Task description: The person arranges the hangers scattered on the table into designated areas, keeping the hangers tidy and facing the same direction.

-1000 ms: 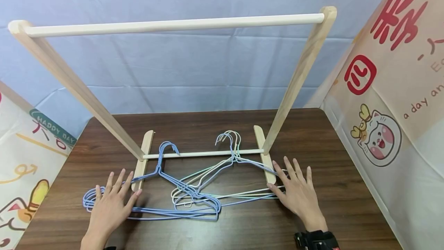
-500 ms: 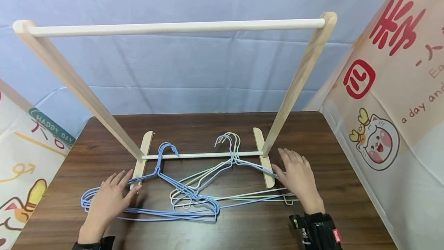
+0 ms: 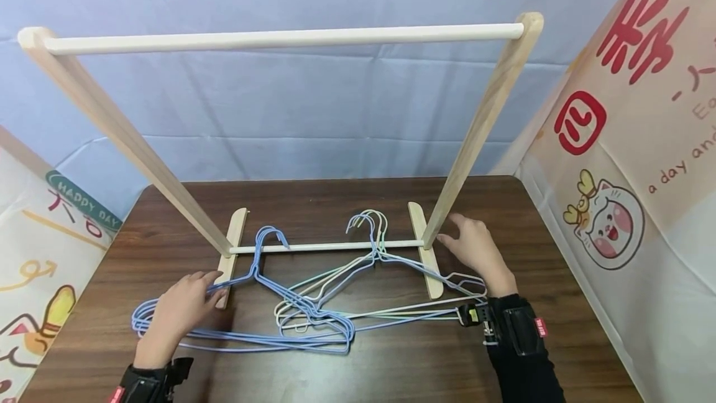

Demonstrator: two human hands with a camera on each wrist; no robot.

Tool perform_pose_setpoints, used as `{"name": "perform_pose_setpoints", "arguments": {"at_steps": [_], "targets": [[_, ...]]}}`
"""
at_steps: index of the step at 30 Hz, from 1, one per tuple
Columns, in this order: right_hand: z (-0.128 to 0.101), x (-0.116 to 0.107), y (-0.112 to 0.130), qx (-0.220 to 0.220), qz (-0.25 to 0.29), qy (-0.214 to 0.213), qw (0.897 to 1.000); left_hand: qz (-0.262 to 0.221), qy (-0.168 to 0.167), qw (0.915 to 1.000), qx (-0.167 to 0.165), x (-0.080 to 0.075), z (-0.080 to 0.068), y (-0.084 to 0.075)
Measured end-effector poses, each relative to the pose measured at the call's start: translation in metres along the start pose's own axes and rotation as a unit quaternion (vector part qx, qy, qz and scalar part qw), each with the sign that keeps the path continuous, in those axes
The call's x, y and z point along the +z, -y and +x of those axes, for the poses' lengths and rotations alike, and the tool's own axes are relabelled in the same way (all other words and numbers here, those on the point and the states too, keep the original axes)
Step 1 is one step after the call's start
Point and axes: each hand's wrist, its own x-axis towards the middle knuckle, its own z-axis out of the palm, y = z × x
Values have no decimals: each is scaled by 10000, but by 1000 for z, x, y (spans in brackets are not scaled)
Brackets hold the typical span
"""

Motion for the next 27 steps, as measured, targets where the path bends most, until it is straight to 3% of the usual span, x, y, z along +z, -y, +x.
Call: {"name": "perform_pose_setpoints", "arguments": {"at_steps": [10,18,27], "targets": [[14,-9,7,-52,554,-94,9984,-127,470,9986,190,-21,26,-11],[20,-7,9,220,524,-322,9979,-190,776,9967,117,-17,42,-17],[23,-4,11,270,470,-283,9981,-78,1028,9947,62,-9,55,-24]]}}
